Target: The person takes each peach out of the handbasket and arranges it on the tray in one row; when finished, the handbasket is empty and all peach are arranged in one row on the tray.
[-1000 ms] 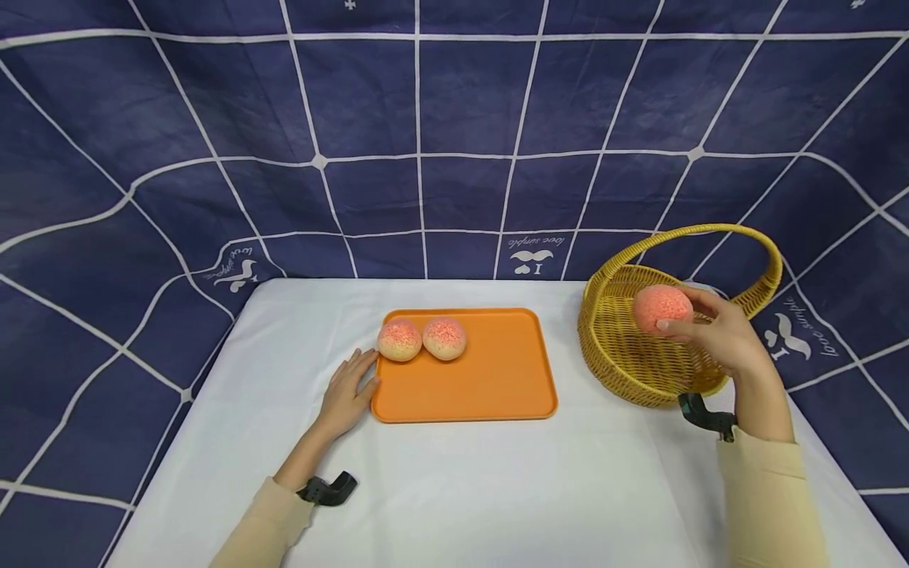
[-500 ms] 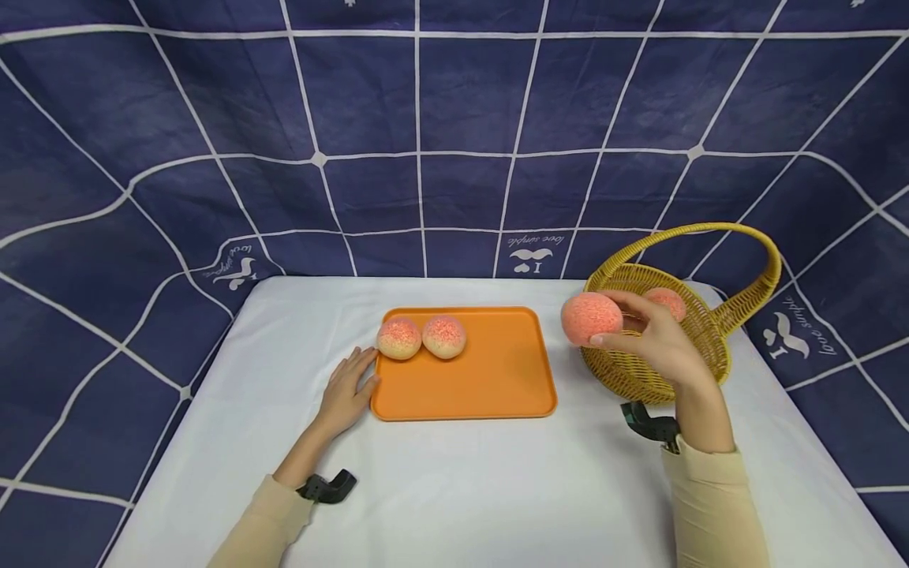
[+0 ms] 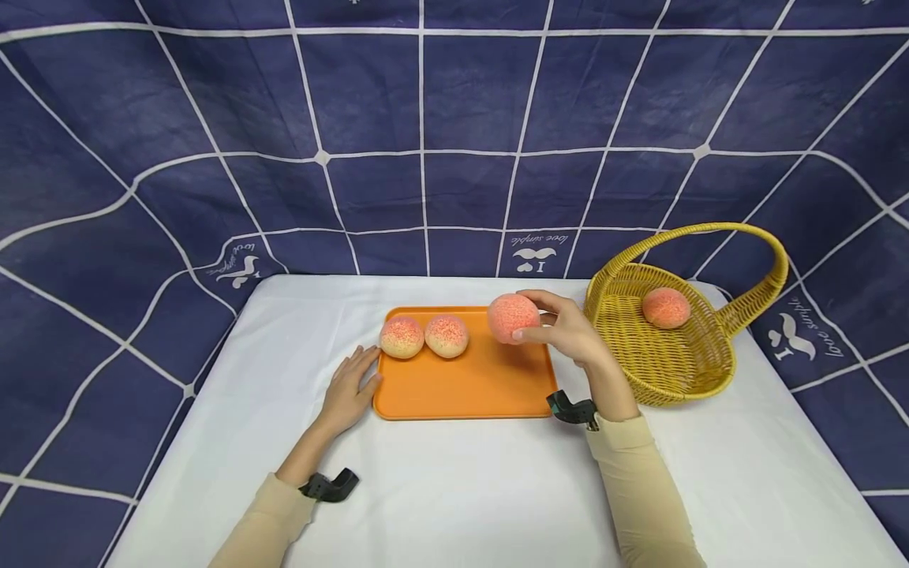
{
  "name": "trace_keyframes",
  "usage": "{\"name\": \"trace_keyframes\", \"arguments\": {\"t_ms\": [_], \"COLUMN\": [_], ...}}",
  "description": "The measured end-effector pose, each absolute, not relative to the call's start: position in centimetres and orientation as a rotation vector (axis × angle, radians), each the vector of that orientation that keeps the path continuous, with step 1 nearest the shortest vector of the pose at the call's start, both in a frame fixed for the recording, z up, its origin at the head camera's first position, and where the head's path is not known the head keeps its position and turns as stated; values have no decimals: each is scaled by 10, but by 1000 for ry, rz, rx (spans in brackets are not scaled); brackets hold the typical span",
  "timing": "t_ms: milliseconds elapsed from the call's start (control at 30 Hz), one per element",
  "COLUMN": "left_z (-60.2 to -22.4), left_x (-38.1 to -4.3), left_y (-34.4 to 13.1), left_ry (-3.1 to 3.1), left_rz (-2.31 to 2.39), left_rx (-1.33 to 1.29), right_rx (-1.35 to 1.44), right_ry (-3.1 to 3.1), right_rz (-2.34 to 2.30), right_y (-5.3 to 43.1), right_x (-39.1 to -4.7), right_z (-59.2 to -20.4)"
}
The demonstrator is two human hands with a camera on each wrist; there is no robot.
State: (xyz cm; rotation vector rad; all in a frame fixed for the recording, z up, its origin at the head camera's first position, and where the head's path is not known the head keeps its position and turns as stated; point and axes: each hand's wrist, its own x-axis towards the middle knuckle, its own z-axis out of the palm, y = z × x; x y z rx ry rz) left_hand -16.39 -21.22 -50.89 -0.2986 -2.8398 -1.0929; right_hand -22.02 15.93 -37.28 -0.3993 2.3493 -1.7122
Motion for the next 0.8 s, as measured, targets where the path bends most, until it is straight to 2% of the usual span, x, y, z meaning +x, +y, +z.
{"name": "trace_keyframes", "arguments": {"t_ms": [533,800], "left_z": [-508,-509], "left_x": [-163,-164], "left_y": [-211,-211], "left_ry": [-2820,-2809], "left_rz": [-1069,-1047], "left_rx": [-310,-322], "right_rx": [-185,-207], "right_ry": [2222,2176], "right_rz": [-1720,-1737], "right_y": [131,126], "right_x": [-240,-247], "right_z": [-416,-433]}}
